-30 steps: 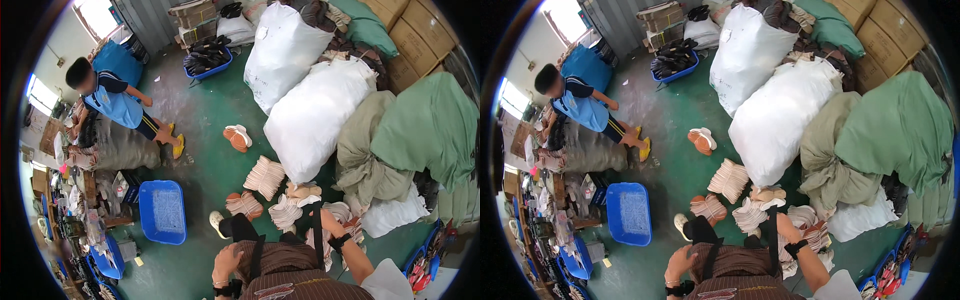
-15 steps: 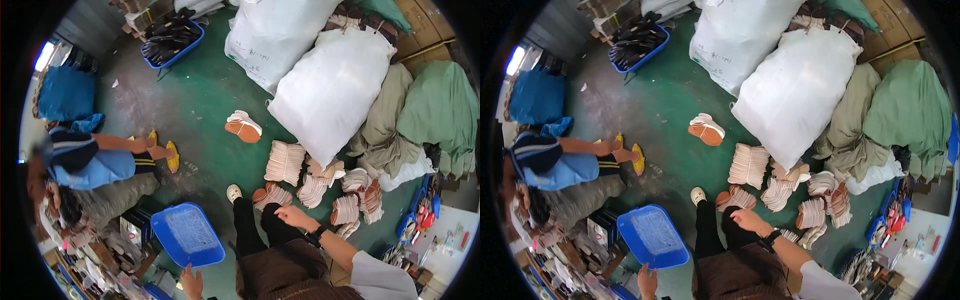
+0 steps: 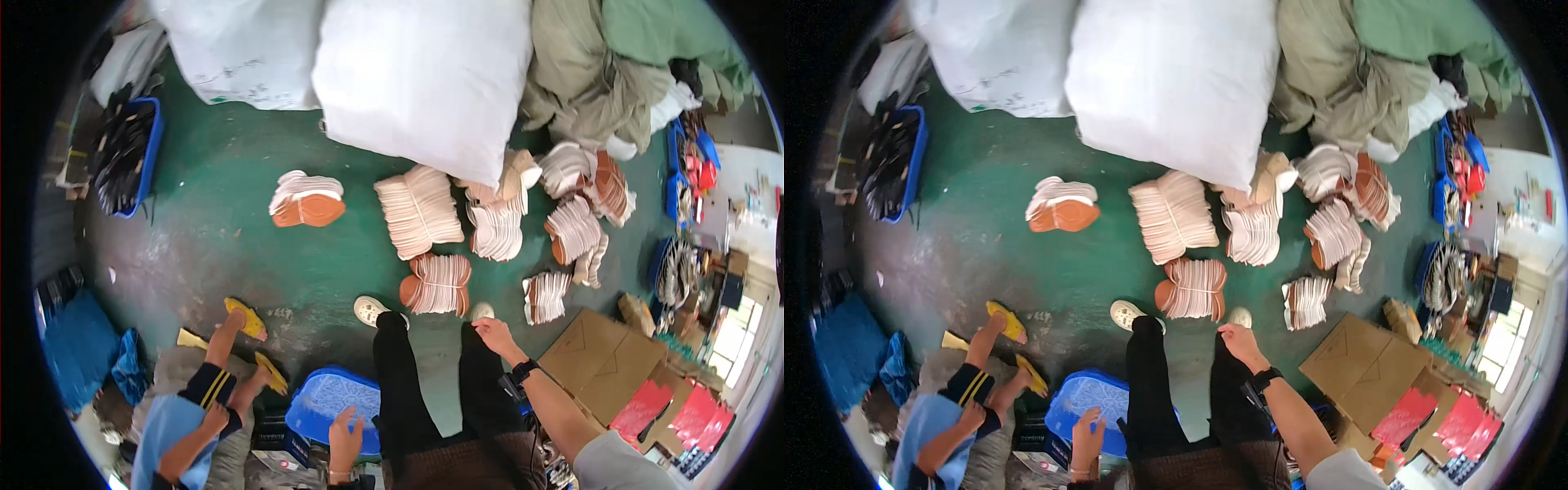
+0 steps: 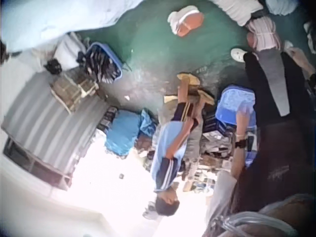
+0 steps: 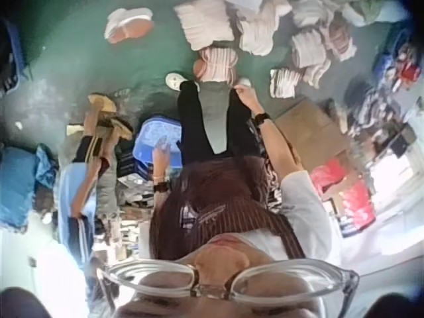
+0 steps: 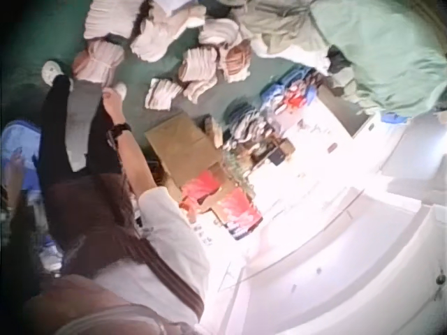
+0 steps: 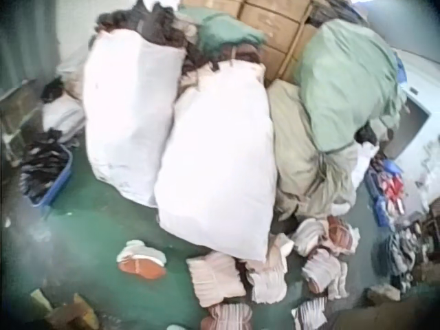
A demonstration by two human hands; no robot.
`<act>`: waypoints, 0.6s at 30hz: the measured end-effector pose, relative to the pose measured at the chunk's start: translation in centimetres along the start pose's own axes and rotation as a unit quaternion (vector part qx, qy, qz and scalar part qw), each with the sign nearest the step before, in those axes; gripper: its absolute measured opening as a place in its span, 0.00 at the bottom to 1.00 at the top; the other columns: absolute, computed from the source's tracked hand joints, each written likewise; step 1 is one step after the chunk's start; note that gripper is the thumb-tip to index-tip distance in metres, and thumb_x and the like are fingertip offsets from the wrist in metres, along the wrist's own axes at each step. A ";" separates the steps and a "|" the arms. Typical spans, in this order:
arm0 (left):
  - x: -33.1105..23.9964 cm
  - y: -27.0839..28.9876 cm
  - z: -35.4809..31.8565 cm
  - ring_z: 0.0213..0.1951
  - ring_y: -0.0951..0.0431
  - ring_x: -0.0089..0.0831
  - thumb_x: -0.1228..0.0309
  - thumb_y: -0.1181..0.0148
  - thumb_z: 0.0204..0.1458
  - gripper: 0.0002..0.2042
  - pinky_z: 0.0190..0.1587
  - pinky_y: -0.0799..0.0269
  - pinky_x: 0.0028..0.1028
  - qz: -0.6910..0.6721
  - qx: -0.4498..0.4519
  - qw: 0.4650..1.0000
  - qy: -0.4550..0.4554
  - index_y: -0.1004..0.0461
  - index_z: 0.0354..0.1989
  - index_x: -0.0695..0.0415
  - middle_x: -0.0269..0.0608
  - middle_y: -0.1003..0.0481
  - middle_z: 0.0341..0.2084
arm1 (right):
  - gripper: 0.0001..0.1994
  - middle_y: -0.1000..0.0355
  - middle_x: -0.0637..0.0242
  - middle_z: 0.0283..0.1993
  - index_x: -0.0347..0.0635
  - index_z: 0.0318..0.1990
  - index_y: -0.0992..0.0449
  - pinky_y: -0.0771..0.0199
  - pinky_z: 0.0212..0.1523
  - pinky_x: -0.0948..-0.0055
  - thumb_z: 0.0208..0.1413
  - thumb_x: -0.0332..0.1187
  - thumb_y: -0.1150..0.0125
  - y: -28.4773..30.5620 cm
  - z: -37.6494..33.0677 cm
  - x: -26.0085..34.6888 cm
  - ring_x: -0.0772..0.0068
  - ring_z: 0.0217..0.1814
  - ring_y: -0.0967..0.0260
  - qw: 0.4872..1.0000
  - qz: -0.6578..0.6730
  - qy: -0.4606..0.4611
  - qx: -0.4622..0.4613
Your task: The person assembles footwear by attaching white straps to brown insoles using a roller machine. They handle stacks of insoles and straps, feeding them into the machine and stacking the finished products.
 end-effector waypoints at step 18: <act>-1.7 -25.2 11.4 0.51 0.28 0.48 0.69 0.37 0.47 0.14 0.54 0.33 0.41 0.245 -0.009 0.959 0.145 0.24 0.42 0.58 0.48 0.24 0.46 | 0.51 0.42 0.42 0.66 0.26 0.64 0.44 0.44 0.67 0.63 0.40 0.55 0.28 -10.9 20.1 -24.5 0.51 0.69 0.44 0.963 0.164 -0.181 0.118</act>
Point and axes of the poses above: each hand's wrist, its own z-axis towards the middle knuckle, its own y-axis out of the back of the hand, x = y × z, the point moved 6 cm from there along z, towards the middle knuckle
